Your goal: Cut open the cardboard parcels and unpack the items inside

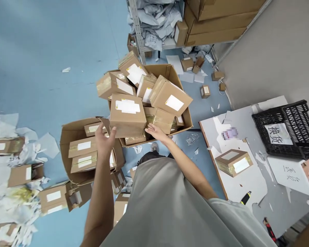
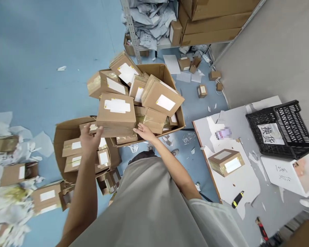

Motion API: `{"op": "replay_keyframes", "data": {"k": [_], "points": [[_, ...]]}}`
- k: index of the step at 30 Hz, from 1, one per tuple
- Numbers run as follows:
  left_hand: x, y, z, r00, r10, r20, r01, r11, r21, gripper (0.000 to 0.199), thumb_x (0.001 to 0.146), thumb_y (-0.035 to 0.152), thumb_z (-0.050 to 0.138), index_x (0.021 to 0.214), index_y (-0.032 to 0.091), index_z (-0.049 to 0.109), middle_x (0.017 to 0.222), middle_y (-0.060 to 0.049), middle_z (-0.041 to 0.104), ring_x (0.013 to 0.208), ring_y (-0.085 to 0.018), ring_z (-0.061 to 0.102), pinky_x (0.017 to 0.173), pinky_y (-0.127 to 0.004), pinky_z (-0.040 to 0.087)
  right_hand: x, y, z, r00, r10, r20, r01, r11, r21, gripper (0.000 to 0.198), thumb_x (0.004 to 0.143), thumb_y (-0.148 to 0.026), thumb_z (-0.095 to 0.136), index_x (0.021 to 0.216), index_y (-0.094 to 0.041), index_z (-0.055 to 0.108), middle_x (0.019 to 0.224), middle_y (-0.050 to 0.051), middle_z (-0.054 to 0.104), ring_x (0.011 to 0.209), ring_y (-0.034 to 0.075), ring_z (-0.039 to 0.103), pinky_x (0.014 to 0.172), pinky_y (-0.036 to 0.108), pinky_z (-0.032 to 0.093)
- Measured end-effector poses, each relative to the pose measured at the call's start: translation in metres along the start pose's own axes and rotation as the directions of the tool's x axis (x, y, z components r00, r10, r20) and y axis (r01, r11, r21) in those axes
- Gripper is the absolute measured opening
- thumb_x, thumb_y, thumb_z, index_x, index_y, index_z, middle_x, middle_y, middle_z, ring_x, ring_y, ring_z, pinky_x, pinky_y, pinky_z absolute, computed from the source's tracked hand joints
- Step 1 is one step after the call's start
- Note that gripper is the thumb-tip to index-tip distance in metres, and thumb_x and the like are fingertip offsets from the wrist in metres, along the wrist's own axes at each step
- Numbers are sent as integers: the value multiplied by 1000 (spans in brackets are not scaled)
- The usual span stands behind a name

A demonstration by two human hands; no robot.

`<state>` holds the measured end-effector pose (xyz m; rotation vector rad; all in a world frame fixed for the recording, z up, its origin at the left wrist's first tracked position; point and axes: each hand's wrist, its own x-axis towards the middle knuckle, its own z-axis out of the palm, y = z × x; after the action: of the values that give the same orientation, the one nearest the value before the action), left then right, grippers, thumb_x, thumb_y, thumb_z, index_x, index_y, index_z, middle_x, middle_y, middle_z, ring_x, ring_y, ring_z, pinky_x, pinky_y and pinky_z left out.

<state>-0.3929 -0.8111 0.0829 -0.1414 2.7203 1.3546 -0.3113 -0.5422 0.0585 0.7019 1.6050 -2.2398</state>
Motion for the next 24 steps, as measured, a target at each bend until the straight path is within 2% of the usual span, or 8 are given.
{"op": "replay_keyframes", "data": {"k": [3, 5, 10, 14, 17, 19, 21, 24], "points": [[9, -4, 4, 994, -60, 91, 61, 998, -11, 65, 96, 57, 82, 141, 12, 69, 147, -23, 76, 149, -42, 68, 134, -59, 50, 13, 1, 29, 998, -47, 34, 46, 998, 34, 115, 76, -74, 102, 169, -18, 63, 186, 15, 53, 177, 31, 47, 150, 47, 31], [5, 3, 8, 990, -22, 142, 25, 999, -20, 59, 96, 52, 80, 139, 13, 71, 140, -20, 79, 138, -38, 73, 129, -55, 55, 10, -1, 40, 997, -71, 17, 70, 996, 46, 115, 77, -76, 99, 169, -18, 63, 184, 14, 56, 175, 30, 49, 150, 45, 31], [-27, 41, 2, 992, 121, -31, -119, 992, 49, 58, 97, 52, 82, 142, 17, 73, 139, -18, 74, 140, -40, 69, 129, -57, 53, -25, -36, 40, 978, -193, -78, 197, 978, 61, 116, 79, -84, 95, 173, -26, 63, 181, 5, 60, 178, 32, 44, 151, 49, 29], [-65, 96, -12, 948, 301, -106, -299, 954, 32, 57, 107, 52, 78, 155, 22, 72, 143, -17, 71, 140, -37, 70, 126, -54, 57, -79, -77, 20, 917, -349, -193, 358, 934, 15, 108, 87, -90, 87, 174, -32, 64, 179, 0, 63, 180, 33, 41, 153, 52, 27], [-94, 141, -13, 875, 473, -104, -473, 881, 30, 56, 111, 47, 77, 162, 26, 71, 146, -18, 70, 142, -36, 70, 125, -55, 58, -130, -93, -4, 864, -412, -291, 422, 906, -29, 101, 90, -87, 86, 174, -35, 65, 178, 0, 64, 178, 34, 44, 151, 54, 33], [-112, 168, -6, 802, 594, -61, -594, 804, 9, 60, 111, 40, 78, 170, 31, 66, 152, -17, 69, 145, -36, 70, 125, -56, 59, -168, -91, -23, 818, -425, -387, 445, 894, -41, 95, 92, -86, 86, 172, -37, 67, 179, 1, 63, 177, 35, 47, 148, 57, 39], [-130, 191, 7, 705, 709, 3, -708, 705, -43, 67, 111, 33, 80, 175, 35, 61, 159, -16, 68, 150, -36, 69, 128, -56, 59, -207, -79, -45, 758, -428, -491, 471, 881, -42, 91, 93, -85, 86, 169, -38, 70, 178, 3, 63, 174, 37, 51, 142, 59, 47], [-161, 224, 42, 521, 847, 104, -833, 532, -151, 68, 110, 24, 78, 175, 36, 60, 159, -14, 73, 153, -37, 69, 130, -58, 58, -266, -49, -81, 660, -402, -635, 498, 867, -31, 89, 95, -83, 86, 169, -37, 69, 170, 8, 72, 163, 38, 63, 131, 59, 58]]}}
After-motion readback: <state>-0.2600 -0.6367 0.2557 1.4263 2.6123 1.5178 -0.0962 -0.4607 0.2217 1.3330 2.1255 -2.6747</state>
